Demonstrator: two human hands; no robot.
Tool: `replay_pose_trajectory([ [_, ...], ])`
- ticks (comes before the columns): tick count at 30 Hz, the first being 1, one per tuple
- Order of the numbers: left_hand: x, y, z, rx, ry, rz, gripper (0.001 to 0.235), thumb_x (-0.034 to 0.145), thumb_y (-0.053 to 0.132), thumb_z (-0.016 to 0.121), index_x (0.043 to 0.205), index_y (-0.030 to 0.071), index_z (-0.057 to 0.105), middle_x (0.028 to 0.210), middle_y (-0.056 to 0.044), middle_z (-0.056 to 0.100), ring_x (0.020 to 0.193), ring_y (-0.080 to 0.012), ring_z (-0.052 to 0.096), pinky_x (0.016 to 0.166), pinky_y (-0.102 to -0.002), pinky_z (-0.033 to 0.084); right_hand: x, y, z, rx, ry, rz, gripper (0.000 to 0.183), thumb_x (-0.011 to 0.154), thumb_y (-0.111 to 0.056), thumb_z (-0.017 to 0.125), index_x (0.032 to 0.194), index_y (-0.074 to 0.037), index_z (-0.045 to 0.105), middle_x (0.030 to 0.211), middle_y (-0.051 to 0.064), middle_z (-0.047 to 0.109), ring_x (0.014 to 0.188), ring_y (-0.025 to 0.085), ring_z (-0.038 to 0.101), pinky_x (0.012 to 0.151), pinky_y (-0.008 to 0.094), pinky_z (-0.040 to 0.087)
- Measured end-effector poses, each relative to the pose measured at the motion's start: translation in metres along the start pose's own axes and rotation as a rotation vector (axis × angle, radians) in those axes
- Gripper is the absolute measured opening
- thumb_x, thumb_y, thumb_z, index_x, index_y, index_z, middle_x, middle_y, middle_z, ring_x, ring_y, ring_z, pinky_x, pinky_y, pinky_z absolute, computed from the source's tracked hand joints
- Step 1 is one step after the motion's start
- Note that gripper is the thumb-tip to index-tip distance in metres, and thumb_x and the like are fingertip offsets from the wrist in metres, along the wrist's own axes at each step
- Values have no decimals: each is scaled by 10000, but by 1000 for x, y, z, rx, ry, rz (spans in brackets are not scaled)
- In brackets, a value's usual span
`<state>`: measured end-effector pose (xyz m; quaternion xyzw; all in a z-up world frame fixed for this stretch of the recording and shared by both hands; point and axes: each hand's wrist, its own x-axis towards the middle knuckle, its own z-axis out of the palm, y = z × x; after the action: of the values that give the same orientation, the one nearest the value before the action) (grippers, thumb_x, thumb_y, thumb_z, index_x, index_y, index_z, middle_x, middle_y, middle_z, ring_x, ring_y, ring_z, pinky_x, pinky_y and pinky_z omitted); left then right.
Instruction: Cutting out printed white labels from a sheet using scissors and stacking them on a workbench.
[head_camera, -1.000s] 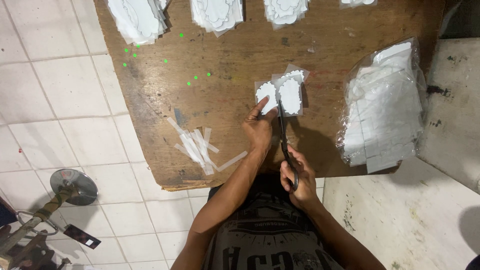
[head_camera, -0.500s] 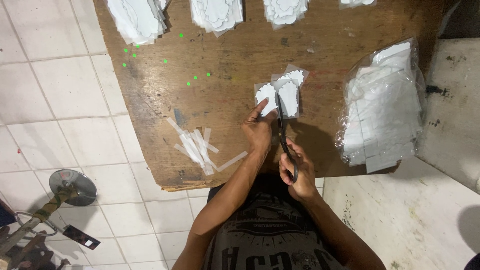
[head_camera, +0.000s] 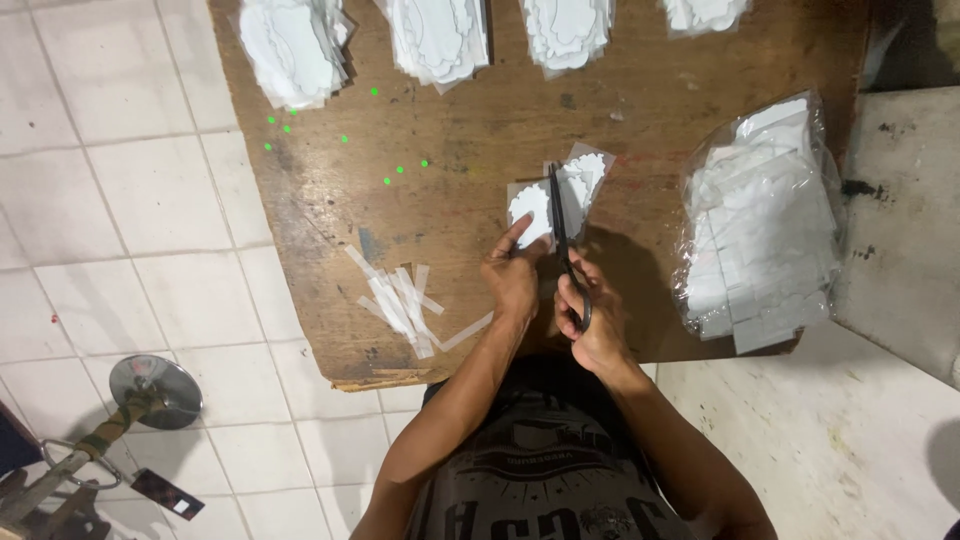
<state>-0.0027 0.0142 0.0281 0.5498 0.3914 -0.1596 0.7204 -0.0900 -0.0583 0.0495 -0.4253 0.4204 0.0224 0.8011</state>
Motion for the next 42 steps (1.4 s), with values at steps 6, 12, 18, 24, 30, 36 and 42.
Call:
replay_pose_trajectory([
  [6,1,-5,-45,-38,-61,36,692,694,-133,776,1347,61,652,813,-105,656,651,-166,700,529,-247,556,-13,-14,-9,-42,32,-66,496,932,-208,741,1379,-94,559,624,132,540,354,160,499,293,201,322],
  [12,9,9,-96,-117,-85,150,777,600,-223,814,1311,-7,586,920,-102,698,766,-217,717,694,-348,634,-22,-44,-69,-844,264,-421,589,1002,-168,729,1482,41,458,892,300,668,566,330,652,391,334,444],
  [18,-18,22,-113,14,-118,38,224,707,-143,748,863,12,705,717,-166,705,577,-261,715,552,-385,621,25,-35,-149,-1696,238,-464,722,808,-485,781,1426,-169,582,1136,118,648,1072,372,668,875,555,575],
  [24,-15,-21,-129,-55,-157,29,274,773,-150,661,945,49,585,759,-162,667,598,-311,718,560,-408,640,83,-59,-50,-1329,-34,-1054,740,771,-308,885,1426,-116,599,1339,168,592,1254,406,582,1023,540,489],
  [30,-64,11,-120,-57,-123,43,229,793,-111,668,1010,-58,616,845,-215,702,679,-319,728,663,-443,652,151,-23,-41,-1513,-50,-1171,899,667,-389,897,1414,-13,566,1348,205,632,1313,375,562,1113,507,395],
  [36,-41,4,-123,-28,-88,74,286,881,-20,633,1155,-101,624,943,-236,703,741,-321,749,670,-413,656,170,12,-61,-1192,-138,-1160,647,704,-170,889,1317,-107,695,1139,122,721,1083,336,666,982,448,489],
  [42,7,-9,-87,-9,-174,111,364,935,98,682,1259,-60,630,1051,-186,654,921,-277,646,811,-422,598,51,-32,-14,-656,-363,-568,757,681,-87,923,1389,-93,654,1232,195,719,1121,200,655,953,361,526],
])
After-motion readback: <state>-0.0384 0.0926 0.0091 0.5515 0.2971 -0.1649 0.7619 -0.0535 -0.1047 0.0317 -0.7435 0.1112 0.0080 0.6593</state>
